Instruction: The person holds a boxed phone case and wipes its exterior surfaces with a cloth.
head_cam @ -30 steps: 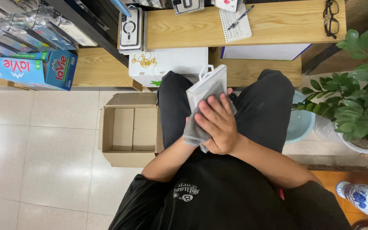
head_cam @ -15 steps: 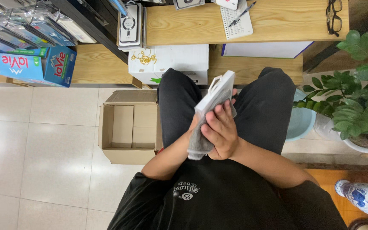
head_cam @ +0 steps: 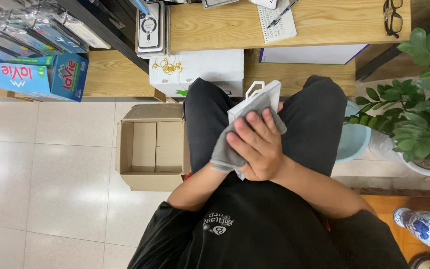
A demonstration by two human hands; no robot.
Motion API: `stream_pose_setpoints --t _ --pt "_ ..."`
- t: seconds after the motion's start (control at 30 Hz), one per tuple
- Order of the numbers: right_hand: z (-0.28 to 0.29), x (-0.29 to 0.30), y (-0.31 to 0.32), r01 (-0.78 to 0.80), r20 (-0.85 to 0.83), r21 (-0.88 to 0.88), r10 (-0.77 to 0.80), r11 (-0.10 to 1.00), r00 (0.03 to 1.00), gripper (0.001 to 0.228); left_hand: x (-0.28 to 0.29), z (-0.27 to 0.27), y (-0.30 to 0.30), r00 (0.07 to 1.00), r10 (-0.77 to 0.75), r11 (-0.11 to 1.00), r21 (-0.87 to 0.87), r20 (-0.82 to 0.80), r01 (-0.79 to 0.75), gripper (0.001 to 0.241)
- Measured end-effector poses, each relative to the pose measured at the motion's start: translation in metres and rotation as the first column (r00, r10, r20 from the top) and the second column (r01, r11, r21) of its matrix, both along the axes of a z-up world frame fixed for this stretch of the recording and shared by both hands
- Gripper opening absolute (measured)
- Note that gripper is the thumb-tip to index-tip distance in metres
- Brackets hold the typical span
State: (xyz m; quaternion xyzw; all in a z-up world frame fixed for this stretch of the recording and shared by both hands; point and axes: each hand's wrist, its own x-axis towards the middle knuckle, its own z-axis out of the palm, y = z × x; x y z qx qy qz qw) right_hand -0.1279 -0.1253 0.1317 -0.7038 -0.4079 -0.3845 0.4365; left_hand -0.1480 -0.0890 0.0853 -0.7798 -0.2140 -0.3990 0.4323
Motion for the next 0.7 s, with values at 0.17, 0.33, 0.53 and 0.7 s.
stream_pose_setpoints --t 0.17,0.33,0.53,0.7 --pt "0.022 0.024 -0.011 0.069 -0.028 -0.075 -0.071 0.995 0.997 0.062 -0.007 -0.002 -0.005 0.994 0.107 0.967 0.232 -0.007 -0.102 0.071" --pt "0.016 0.004 0.001 0.033 0.018 -0.174 -0.03 0.984 0.999 0.061 -0.004 -0.001 0.007 0.976 0.22 0.871 0.448 0.013 -0.202 0.071" --pt "0.019 0.028 -0.023 0.036 0.079 -0.278 -0.014 0.96 0.997 0.059 0.003 -0.004 0.027 0.939 0.338 0.68 0.675 0.061 -0.288 0.072" --pt "0.026 0.016 -0.014 0.081 0.134 -0.336 -0.037 0.938 0.99 0.067 0.02 -0.01 0.047 0.897 0.418 0.47 0.812 0.142 -0.347 0.074"
